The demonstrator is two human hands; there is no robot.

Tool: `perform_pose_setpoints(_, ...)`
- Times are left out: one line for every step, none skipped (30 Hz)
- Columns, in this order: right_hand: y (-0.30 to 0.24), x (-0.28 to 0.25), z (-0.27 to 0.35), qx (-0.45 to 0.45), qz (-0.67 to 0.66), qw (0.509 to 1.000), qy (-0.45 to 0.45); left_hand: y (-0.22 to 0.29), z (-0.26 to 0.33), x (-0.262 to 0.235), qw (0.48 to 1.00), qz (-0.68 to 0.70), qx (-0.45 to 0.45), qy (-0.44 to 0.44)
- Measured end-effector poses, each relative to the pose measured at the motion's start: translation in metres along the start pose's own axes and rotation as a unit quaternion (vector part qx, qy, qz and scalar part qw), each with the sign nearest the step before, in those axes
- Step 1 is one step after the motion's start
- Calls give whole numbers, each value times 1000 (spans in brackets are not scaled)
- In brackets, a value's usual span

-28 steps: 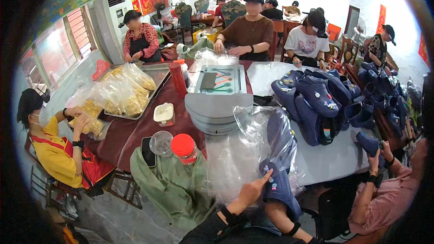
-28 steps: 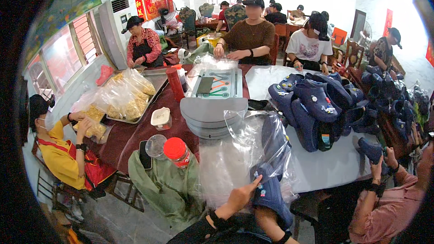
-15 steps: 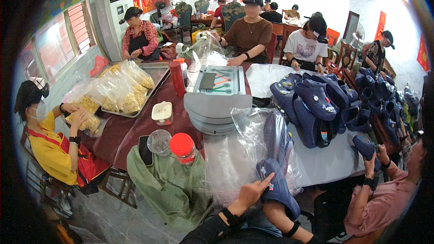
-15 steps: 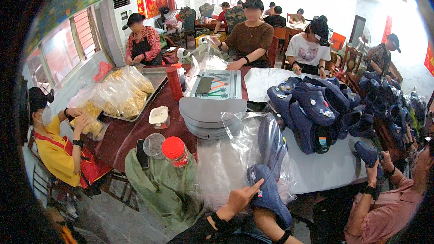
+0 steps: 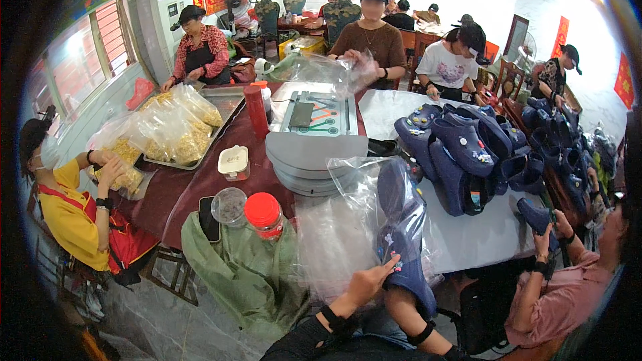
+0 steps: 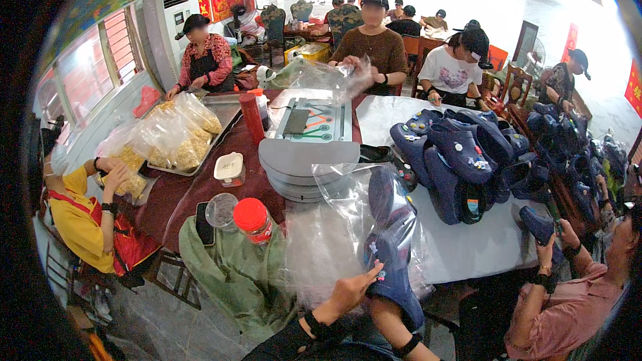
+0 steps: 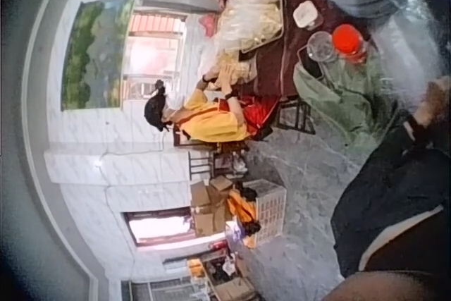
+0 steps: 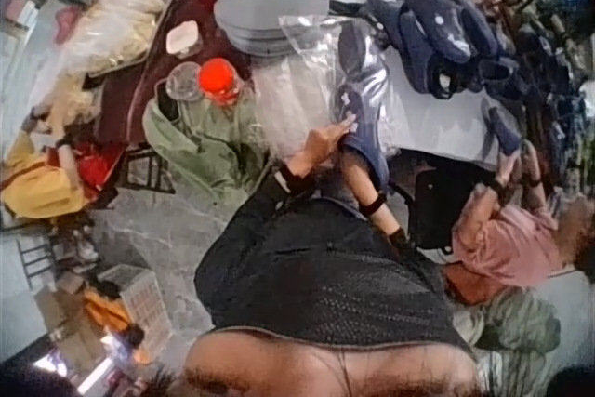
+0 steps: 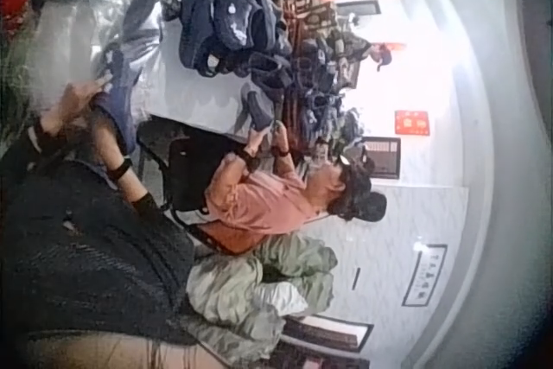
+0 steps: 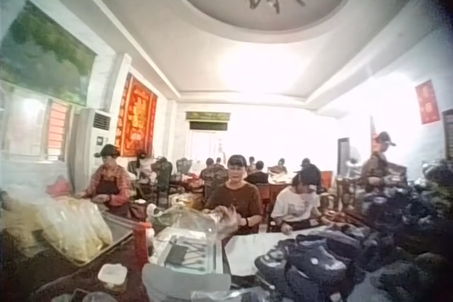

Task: Inspecting blue clogs and placing them into clear plastic bags at a shared workspace.

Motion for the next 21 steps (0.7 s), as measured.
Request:
perform_pose_setpoints(3,4,-1,-9,2,1000,8,2,-1,2,1000,2,3,-2)
perform_pose_setpoints(9,10,-1,-6,3,1000,9,5,-2,3,1000,7,15,5)
perform_pose_setpoints(11,15,-1,-40,70,997,16,7,-1,2,1000,10,25,12)
perform_pose_setpoints(11,19,0,-73,137,988,22,8,-1,1,1000,10,26,11)
perform_pose_setpoints(11,19,-1,-72,136,988,23,9,1,1,1000,-1,29,4)
perform_pose_setpoints(8,16,-2,-86,145,985,37,10,1,0,999,-11,32,-4)
perform_pose_setpoints(4,11,-1,-99,154,982,49,11,3,-2,999,-11,33,-5)
perform_pose_setpoints(0,6,-1,-111,164,978,62,12,5,-3,999,-26,37,-15)
perform_pose_setpoints(-5,1,0,-123,173,974,75,13,6,-3,998,-40,42,-25)
perform_pose_setpoints(-9,-3,1,-135,182,970,87,14,7,-4,998,-39,43,-28)
perform_pose_setpoints(-14,-7,3,-146,191,965,99,15,7,-5,998,-36,50,-27)
perform_pose_setpoints(-17,-9,4,-157,200,961,111,16,7,-6,998,-32,57,-26)
perform_pose_setpoints(-21,-10,6,-170,209,955,123,15,7,-4,997,-32,57,-28)
perform_pose_setpoints(-22,-9,6,-168,207,956,123,14,6,-5,998,13,65,3)
perform_pose_setpoints(-20,-1,4,-140,246,958,53,11,6,-6,995,58,73,34)
perform_pose_setpoints(-17,7,4,-111,282,953,-17,9,6,-6,995,58,73,31)
perform_pose_setpoints(-18,7,3,-110,279,954,-18,7,6,-5,996,35,78,20)
perform_pose_setpoints(-16,9,0,-88,228,966,-80,6,6,-4,996,12,84,9)
perform_pose_setpoints(-13,11,-2,-65,175,972,-141,8,3,-6,996,13,85,7)
perform_pose_setpoints(-14,9,-3,-63,174,973,-141,10,1,-11,996,12,82,21)
perform_pose_setpoints(-21,0,-3,-116,254,958,-63,12,-1,-14,996,10,79,35)
Point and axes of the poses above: each hand's wrist, its own z-axis away from the middle knuckle, its own x-axis out of the palm, y = z × x, the point moved 5 cm from there along -z, towards the middle knuckle, and after that the axes turned 14 degrees about -z, right-handed, at the moved point
